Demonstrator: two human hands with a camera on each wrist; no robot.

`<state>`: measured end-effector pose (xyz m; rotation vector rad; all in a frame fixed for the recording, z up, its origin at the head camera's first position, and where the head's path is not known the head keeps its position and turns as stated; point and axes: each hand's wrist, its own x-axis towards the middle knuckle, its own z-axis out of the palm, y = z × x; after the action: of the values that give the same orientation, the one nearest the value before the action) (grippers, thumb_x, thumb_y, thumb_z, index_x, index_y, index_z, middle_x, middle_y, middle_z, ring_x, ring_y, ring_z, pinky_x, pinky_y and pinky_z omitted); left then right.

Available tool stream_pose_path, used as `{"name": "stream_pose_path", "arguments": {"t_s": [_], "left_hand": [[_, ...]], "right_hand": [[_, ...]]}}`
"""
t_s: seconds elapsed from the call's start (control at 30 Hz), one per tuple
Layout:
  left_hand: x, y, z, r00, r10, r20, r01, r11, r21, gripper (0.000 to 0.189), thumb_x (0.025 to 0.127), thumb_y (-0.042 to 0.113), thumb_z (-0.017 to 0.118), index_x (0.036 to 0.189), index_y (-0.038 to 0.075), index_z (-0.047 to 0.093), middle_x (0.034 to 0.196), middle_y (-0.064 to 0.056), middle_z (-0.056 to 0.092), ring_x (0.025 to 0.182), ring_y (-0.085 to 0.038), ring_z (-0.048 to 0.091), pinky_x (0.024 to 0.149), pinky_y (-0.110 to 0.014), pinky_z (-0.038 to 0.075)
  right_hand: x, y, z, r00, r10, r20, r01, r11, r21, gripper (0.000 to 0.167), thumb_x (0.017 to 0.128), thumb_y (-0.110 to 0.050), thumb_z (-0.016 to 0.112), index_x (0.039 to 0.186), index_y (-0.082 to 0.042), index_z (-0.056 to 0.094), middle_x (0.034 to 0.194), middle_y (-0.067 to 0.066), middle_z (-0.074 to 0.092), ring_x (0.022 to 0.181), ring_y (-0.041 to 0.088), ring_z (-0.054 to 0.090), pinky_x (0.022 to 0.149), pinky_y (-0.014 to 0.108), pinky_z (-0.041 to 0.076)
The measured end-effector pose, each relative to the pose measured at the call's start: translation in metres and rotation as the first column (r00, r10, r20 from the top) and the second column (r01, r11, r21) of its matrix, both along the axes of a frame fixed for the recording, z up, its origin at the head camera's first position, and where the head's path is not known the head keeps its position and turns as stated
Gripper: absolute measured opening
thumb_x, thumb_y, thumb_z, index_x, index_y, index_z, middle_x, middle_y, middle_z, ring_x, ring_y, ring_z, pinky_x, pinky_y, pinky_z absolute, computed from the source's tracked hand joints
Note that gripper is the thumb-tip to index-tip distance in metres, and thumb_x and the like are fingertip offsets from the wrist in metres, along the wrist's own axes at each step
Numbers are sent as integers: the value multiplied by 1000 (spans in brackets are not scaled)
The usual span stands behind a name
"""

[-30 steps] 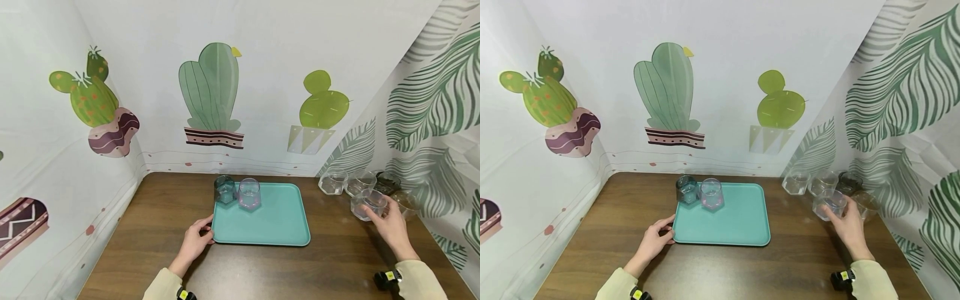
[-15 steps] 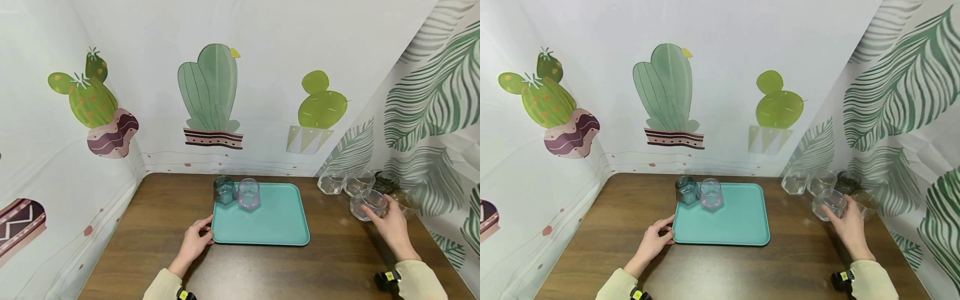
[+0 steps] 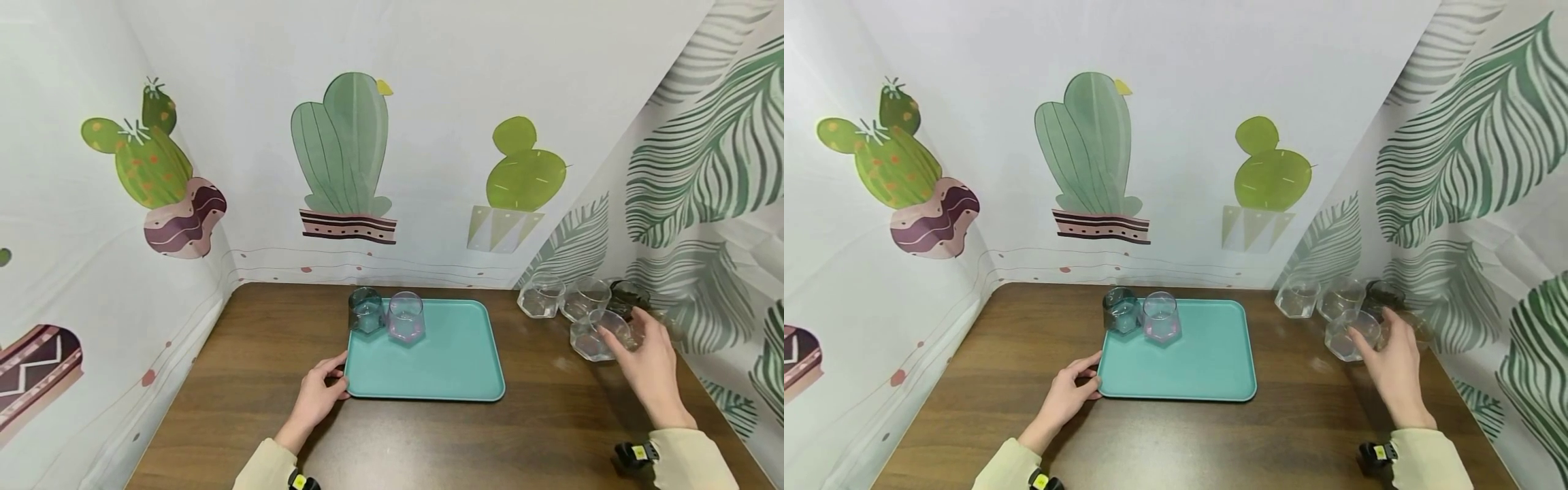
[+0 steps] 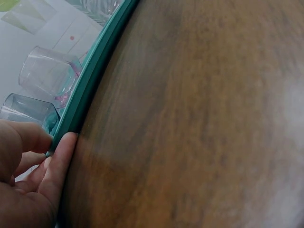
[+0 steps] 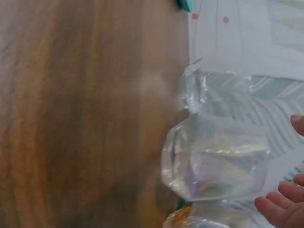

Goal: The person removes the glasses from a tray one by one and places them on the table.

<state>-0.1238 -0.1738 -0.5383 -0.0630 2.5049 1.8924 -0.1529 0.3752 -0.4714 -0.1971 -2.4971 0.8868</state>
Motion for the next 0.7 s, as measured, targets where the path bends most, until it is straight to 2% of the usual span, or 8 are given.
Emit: {"name": "stream_pose_path", "arguments": {"t_s": [0.3, 0.4, 0.53, 0.6, 0.7], "left_hand": [[0, 0, 0, 1000, 1, 0, -1, 1000, -2, 50, 91, -11, 65, 141, -5, 62, 122, -21, 62, 99, -25, 60, 64, -28, 67], [0, 0, 0, 1000, 1, 1, -1, 1000, -7, 50, 91, -11, 65, 141, -5, 62, 123, -21, 62, 99, -26, 60, 64, -28, 67], [0, 0, 0, 1000, 3, -2, -3, 1000, -10, 50, 91, -11, 64, 140, -5, 62, 122, -21, 62, 99, -25, 60, 64, -28, 67], [-1, 0, -1, 1000, 4, -1, -4, 1000, -10, 50, 91, -12, 64, 141, -5, 62, 122, -21, 62, 99, -25, 60, 64, -28, 67], [-1, 0, -1, 1000, 5, 1, -5, 1000, -10, 50, 91, -12, 64, 141, -5, 62, 123, -22, 62, 100, -25, 59, 65, -28, 67]], "right_hand": [[4, -27, 16, 994, 71, -86, -67, 997, 47, 67, 92, -12, 77, 147, 9, 46, 134, 37, 50, 113, 51, 51, 86, 65, 42], [3, -38, 16, 991, 86, -106, -81, 996, 47, 66, 90, -11, 79, 145, 8, 49, 131, 35, 52, 111, 49, 54, 87, 53, 45], [1, -51, 14, 985, 112, -133, -107, 993, 43, 67, 85, -9, 84, 143, 6, 54, 129, 31, 56, 109, 45, 58, 86, 26, 41], [0, -58, 13, 982, 133, -131, -129, 991, 38, 68, 85, -10, 85, 143, 5, 54, 131, 30, 56, 109, 45, 58, 86, 25, 43], [-1, -70, 12, 979, 178, -104, -176, 984, 23, 67, 87, -13, 83, 144, 6, 52, 134, 31, 54, 110, 49, 59, 91, 40, 52]]}}
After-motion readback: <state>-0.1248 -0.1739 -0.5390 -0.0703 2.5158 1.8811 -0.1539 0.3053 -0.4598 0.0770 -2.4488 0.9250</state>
